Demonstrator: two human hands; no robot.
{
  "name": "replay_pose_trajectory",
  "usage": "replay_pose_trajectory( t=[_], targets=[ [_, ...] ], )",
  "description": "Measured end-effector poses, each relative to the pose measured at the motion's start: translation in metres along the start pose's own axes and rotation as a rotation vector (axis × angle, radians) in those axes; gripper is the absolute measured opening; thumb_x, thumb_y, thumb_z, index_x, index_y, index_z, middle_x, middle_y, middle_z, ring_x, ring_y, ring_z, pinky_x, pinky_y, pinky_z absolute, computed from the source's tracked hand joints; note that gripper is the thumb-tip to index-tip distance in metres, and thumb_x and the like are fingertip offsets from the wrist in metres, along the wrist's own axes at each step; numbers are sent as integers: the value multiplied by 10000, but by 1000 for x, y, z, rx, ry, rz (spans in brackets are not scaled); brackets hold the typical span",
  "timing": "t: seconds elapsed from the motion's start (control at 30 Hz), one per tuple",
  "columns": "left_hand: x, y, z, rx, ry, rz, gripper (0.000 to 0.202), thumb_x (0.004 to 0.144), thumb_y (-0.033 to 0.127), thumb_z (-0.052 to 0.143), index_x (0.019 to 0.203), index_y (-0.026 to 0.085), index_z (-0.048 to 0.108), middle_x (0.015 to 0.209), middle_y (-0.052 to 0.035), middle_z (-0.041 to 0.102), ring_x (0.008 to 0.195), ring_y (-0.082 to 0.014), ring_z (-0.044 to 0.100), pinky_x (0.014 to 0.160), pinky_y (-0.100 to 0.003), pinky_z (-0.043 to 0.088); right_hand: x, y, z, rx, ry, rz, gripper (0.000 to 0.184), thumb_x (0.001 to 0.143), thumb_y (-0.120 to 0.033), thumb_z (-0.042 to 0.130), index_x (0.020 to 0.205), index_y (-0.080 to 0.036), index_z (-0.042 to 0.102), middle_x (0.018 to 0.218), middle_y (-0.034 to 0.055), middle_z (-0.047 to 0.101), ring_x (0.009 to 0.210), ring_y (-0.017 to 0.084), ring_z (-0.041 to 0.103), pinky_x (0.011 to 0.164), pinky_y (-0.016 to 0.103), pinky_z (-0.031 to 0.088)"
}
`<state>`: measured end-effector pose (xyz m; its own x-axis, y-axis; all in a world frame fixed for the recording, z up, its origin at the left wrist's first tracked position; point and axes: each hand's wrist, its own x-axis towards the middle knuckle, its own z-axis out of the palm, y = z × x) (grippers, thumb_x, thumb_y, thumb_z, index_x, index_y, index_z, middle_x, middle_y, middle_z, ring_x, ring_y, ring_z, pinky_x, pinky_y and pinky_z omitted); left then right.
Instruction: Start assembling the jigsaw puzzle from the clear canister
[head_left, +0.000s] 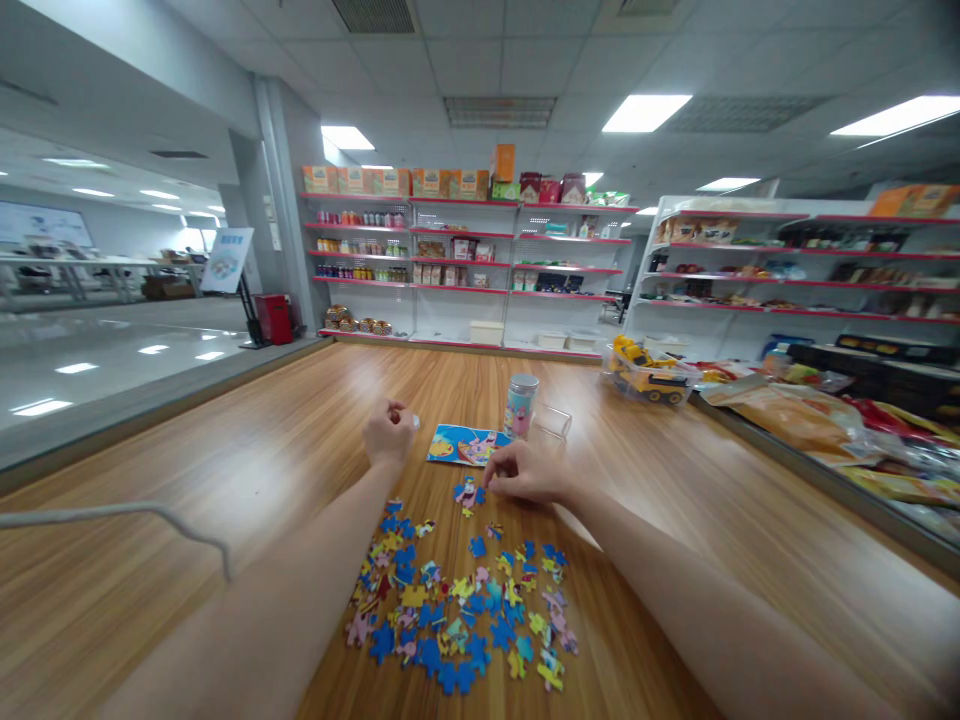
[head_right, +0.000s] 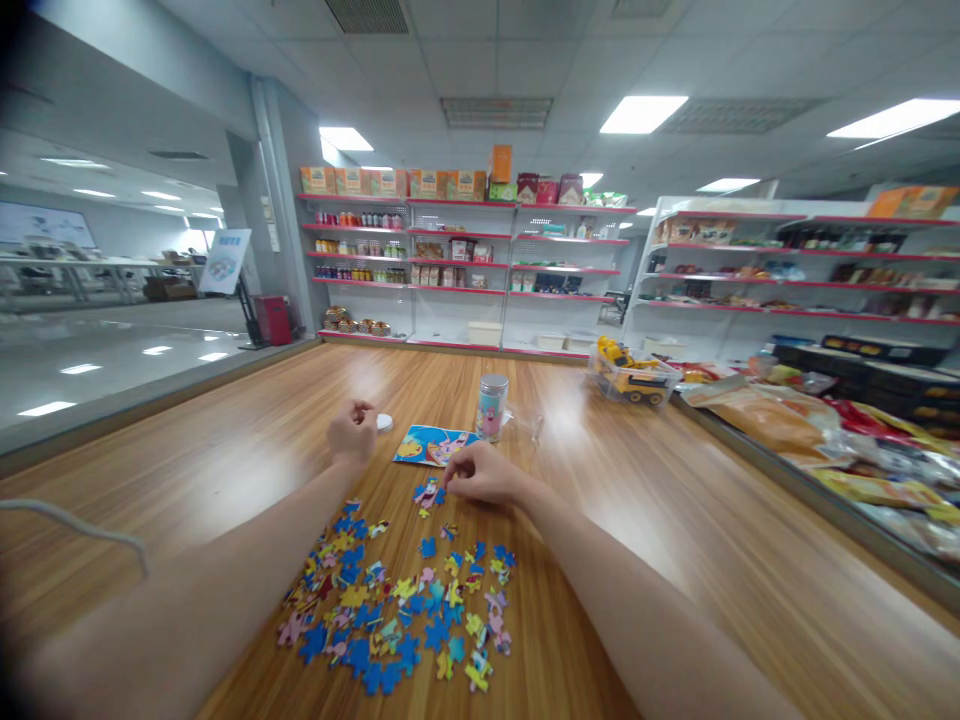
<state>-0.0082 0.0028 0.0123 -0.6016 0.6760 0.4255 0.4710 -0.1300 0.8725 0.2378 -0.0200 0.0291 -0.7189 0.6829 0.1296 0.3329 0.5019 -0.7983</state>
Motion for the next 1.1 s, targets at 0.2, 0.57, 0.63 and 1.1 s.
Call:
replay_pose_trajectory(
  t=[0.2,0.57,0.63,1.1],
  targets=[
    [15,-28,-28,-109,-298,135,243,733,378,533,668,156,607,508,33,461,493,-130,438,485,-234,293,5,-6,5,-189,-45,-100,158,688,-132,636,802,-109,742,515,-49,486,480,68,412,450,178,273],
    [-9,-14,-35,-74,-802,288,404,717,496,629,598,111,648,501,40,391,494,-86,314,480,-227,201,5,-27,7,-408,-169,-44,153,744,-235,708,844,-129,754,552,-33,562,501,68,451,468,174,300],
    [-7,-9,-25,-69,-916,326,411,725,498,629,598,107,635,490,46,376,487,-82,302,477,-225,198,4,-35,9,-426,-232,-16,144,733,-222,714,843,-135,748,579,-35,591,514,65,477,487,170,324],
    [-25,7,-3,-432,-1160,102,497,822,522,583,1025,81,693,490,76,292,436,-75,219,423,-208,160,-6,-93,58,-450,-517,-145,244,730,-326,768,929,-194,715,673,-50,606,571,74,527,512,167,349]
  ],
)
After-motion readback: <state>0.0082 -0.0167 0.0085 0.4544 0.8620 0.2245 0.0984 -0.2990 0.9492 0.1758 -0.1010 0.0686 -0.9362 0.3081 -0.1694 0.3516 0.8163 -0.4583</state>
